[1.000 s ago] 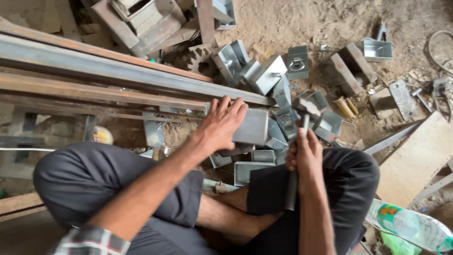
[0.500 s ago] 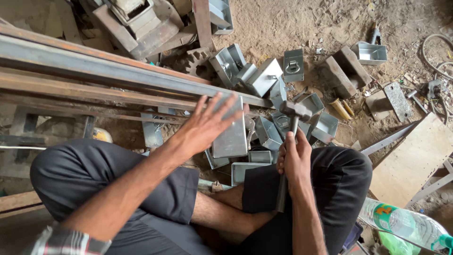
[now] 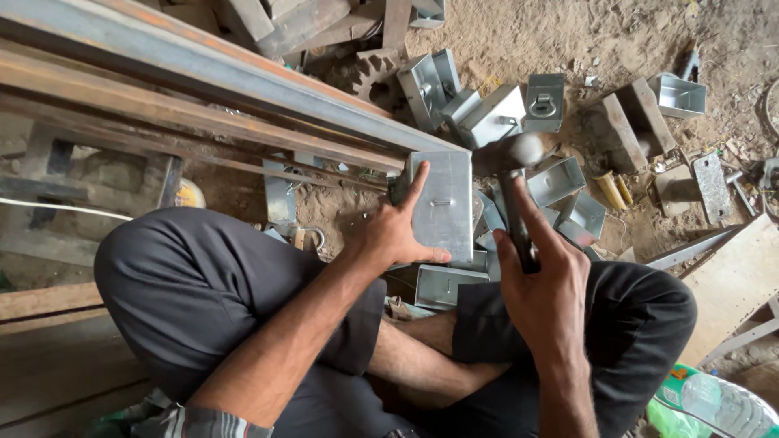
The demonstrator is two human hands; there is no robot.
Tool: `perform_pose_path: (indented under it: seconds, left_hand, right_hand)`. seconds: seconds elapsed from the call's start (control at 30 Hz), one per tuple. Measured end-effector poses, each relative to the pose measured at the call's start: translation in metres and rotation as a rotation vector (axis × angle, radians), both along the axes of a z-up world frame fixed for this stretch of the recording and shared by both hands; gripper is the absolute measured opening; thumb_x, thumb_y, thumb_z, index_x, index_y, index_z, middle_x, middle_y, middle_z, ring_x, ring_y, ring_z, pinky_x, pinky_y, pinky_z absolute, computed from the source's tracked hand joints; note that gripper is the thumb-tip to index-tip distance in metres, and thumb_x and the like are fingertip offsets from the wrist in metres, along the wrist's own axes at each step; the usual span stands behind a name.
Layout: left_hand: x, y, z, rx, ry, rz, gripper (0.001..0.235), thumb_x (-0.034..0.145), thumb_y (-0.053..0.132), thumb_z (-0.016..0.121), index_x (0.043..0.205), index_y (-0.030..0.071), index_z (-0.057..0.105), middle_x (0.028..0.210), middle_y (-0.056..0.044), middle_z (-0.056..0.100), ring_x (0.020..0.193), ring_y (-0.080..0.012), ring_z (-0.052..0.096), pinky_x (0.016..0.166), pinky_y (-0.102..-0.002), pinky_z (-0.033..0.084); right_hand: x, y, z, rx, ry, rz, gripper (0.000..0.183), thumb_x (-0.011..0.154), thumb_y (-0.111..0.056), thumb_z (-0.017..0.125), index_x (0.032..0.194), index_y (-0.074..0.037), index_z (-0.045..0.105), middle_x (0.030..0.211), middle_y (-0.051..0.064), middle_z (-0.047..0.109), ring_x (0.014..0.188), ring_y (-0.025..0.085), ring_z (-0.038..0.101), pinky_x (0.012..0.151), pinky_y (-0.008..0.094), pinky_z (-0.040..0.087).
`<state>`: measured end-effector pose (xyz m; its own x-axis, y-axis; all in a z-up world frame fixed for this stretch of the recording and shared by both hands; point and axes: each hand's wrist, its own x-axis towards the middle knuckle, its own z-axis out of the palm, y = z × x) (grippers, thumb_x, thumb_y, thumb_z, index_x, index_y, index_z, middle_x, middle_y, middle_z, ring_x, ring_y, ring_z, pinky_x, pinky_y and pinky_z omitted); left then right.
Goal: The person uses a hammer to adjust and shape galvanized metal electrical boxes. They pick up individual boxes from a pile, strike the sides and corners with a hammer while holding them by hand, and place the finished boxes back on the ground.
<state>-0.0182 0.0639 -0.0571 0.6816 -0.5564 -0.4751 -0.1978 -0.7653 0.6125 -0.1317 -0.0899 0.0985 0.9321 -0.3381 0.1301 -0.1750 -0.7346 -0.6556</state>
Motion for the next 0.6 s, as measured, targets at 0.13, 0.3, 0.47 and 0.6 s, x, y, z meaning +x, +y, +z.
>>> perform_pose_path:
  seconds: [0.13,0.3,0.47,0.6]
  left_hand:
    - [0.0,-0.007,-0.007,0.001,0.037,0.043,0.16,0.053,0.068,0.096,0.158,0.04,-0.021,0.149,-0.053,0.014,0.133,-0.0647,0.039,0.104,-0.058,0.049]
    - [-0.001,-0.003,0.01,0.107,0.088,0.067,0.158,0.054,0.068,0.093,0.159,0.038,-0.021,0.162,-0.052,0.001,0.129,-0.0602,0.049,0.093,-0.052,0.062]
    - [0.002,-0.005,0.015,-0.021,0.0,0.078,0.155,0.053,0.067,0.095,0.157,0.042,-0.018,0.147,-0.049,0.03,0.121,-0.0598,0.056,0.093,-0.058,0.058]
    - [0.002,-0.001,0.02,0.031,0.056,0.076,0.154,0.054,0.067,0.093,0.159,0.044,-0.017,0.146,-0.049,0.033,0.119,-0.0581,0.059,0.092,-0.057,0.059]
  right_hand:
    - [-0.002,0.016,-0.025,-0.009,0.039,-0.066,0.06,0.091,-0.001,0.07,0.149,-0.011,0.056,0.085,0.017,0.075,0.061,0.018,0.066,0.054,0.036,0.049]
    - [-0.011,0.022,-0.02,0.081,0.45,-0.155,0.064,0.091,-0.006,0.072,0.152,-0.022,0.058,0.095,0.017,0.08,0.056,0.022,0.073,0.052,0.04,0.056]
    - [-0.004,0.021,0.012,-0.119,0.112,-0.021,0.059,0.091,-0.004,0.072,0.148,-0.014,0.058,0.104,0.024,0.075,0.077,0.024,0.073,0.067,0.039,0.055]
    - [0.002,0.035,0.003,-0.05,0.002,-0.052,0.058,0.095,-0.005,0.07,0.149,-0.016,0.055,0.105,0.02,0.076,0.08,0.022,0.076,0.067,0.037,0.057]
